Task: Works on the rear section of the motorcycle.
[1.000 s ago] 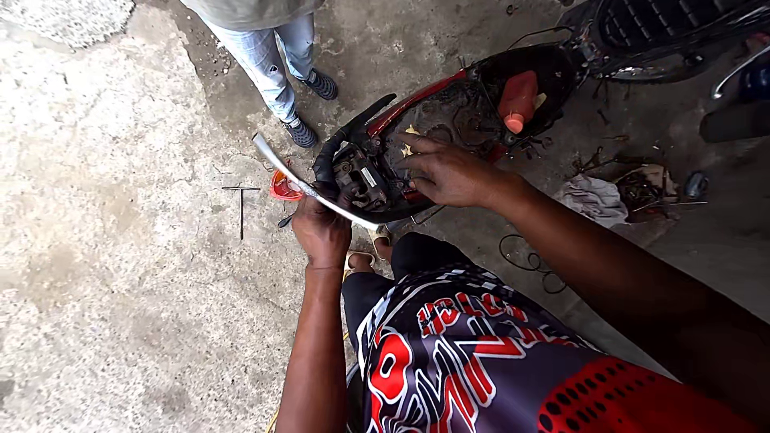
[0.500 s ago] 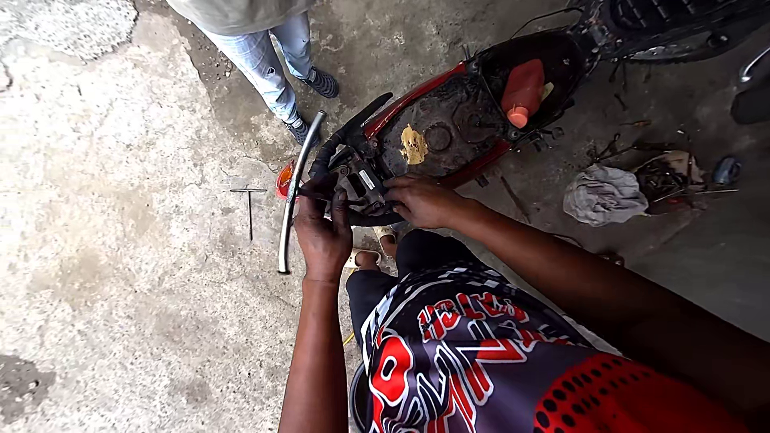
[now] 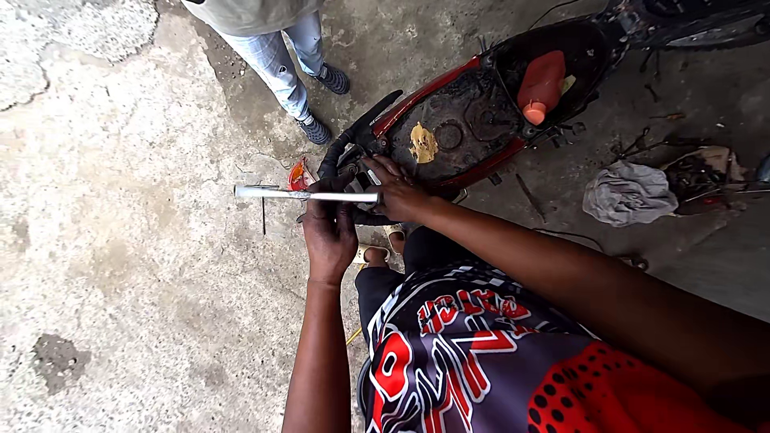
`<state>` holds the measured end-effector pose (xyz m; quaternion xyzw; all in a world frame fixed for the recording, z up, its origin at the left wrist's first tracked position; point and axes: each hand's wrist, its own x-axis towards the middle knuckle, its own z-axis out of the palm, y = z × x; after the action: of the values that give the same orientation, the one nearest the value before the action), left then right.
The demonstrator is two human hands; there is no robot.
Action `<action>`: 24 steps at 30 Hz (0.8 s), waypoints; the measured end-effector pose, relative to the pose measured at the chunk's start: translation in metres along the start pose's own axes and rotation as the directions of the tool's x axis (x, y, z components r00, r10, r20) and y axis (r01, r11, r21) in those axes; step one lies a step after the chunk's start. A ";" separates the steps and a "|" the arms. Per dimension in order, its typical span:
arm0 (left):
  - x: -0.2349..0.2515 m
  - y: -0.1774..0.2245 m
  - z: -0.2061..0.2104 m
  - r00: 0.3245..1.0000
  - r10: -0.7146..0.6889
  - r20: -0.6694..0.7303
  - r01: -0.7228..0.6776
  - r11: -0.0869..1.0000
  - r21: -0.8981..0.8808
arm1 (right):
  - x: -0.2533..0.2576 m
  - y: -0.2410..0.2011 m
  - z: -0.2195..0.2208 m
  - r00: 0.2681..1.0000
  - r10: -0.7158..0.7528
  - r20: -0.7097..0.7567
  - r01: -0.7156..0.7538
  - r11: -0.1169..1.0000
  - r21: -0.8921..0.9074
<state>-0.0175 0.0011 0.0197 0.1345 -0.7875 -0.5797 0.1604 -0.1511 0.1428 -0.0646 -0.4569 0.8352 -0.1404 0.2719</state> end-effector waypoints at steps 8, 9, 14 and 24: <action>-0.004 -0.002 0.003 0.999 0.039 0.022 -0.037 0.997 -0.066 | 0.009 0.008 0.006 0.998 0.013 0.069 -0.015 0.999 0.030; -0.005 -0.004 0.002 0.999 0.048 0.012 -0.048 0.999 -0.025 | 0.010 0.009 0.007 0.997 0.010 0.074 -0.012 1.000 0.023; -0.006 -0.006 0.005 0.978 0.055 -0.199 -0.019 0.984 0.179 | 0.012 0.011 0.010 0.998 0.001 0.062 -0.003 1.000 0.026; -0.002 0.004 0.006 0.996 -0.051 -0.069 0.045 0.995 -0.084 | 0.013 0.017 0.018 1.000 -0.003 0.011 0.003 0.996 0.084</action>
<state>-0.0185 0.0086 0.0219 0.1672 -0.7531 -0.6103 0.1799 -0.1578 0.1409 -0.0918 -0.4471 0.8263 -0.1733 0.2953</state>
